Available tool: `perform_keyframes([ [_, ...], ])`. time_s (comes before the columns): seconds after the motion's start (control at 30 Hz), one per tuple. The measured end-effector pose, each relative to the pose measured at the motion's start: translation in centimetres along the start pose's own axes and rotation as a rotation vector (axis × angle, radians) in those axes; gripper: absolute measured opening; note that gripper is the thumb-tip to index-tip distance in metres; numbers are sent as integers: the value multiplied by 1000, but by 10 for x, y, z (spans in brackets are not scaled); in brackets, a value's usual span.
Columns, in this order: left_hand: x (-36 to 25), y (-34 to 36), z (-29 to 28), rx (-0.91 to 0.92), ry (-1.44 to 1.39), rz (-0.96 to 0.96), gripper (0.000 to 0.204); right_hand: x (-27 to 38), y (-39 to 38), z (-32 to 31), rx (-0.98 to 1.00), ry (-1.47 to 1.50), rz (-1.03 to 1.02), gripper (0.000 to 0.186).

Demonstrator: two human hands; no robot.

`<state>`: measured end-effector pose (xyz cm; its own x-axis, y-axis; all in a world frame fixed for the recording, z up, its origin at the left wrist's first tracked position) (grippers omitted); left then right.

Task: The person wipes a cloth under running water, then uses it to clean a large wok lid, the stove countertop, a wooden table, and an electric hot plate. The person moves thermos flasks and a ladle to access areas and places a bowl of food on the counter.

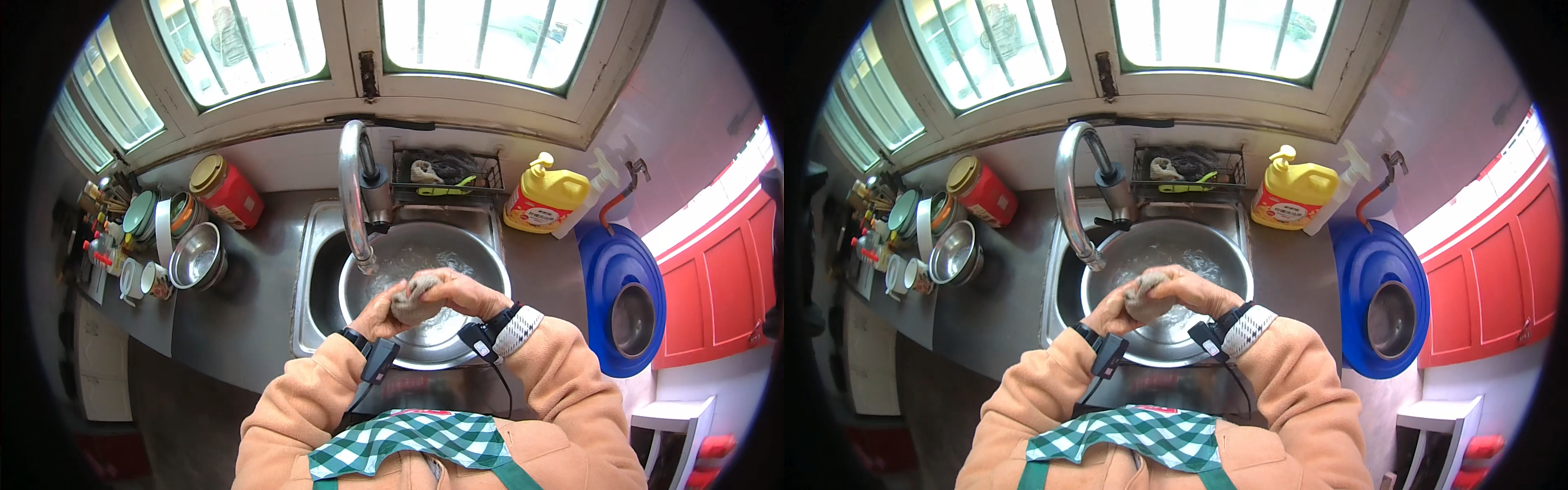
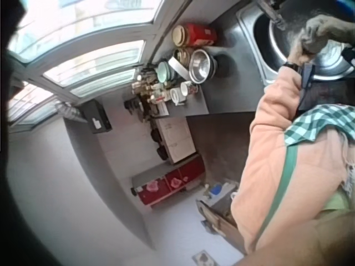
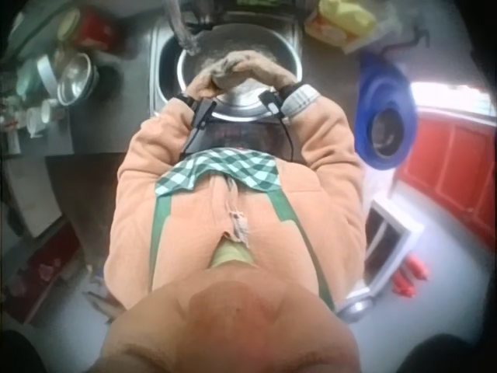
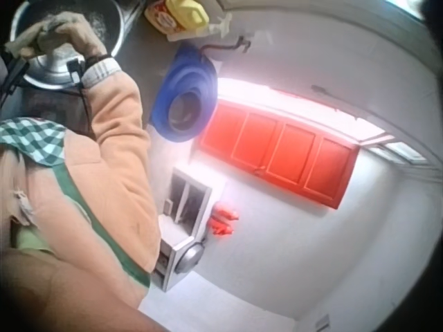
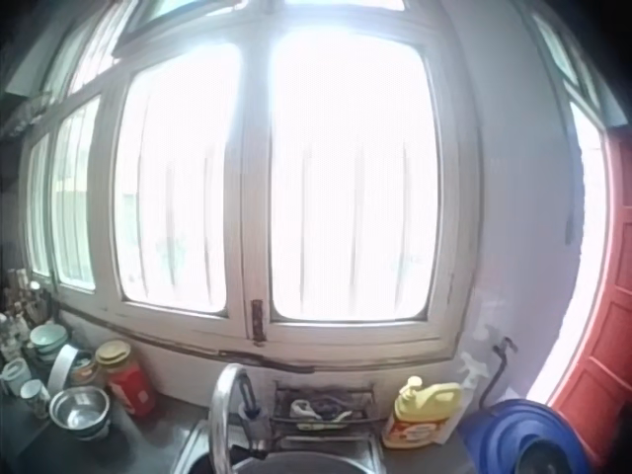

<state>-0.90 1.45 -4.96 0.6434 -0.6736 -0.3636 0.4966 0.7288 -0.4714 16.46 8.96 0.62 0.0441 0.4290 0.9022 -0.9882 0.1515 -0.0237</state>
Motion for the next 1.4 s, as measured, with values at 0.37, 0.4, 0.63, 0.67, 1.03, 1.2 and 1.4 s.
perform_keyframes([
  [0.37, -2, -23, 64, 492, -121, 244, 67, -24, -9, -18, -275, 581, -114, 64],
  [0.4, 1, -22, 67, 514, -146, 260, 73, -25, -8, -14, -196, 681, -195, 67],
  [0.63, 15, -19, 61, 354, 49, 150, 60, -3, -2, -6, -384, 379, -311, 42],
  [0.67, 12, -19, 59, 302, 143, 103, 58, 1, -1, -7, -456, 201, -302, 39],
  [1.03, 11, -4, 67, -391, 1772, 473, 83, -21, 25, -28, -929, -617, 311, 45],
  [1.2, -17, -17, 57, -306, 1477, 499, 59, -16, 11, -29, -483, 362, -24, 36],
  [1.4, -16, -34, 61, 356, 54, 260, 34, 3, -7, -19, -471, 268, -189, 37],
])
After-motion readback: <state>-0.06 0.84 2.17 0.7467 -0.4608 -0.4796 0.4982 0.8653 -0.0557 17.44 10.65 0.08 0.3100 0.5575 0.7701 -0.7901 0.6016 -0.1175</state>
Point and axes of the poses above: each hand's wrist, its own y-axis towards the middle knuckle, its own z-axis out of the palm, x = y × z, the point moved 1 cm from there along y, towards the middle knuckle, and after that the axes turned 15 degrees about x, right-handed, at the moved point
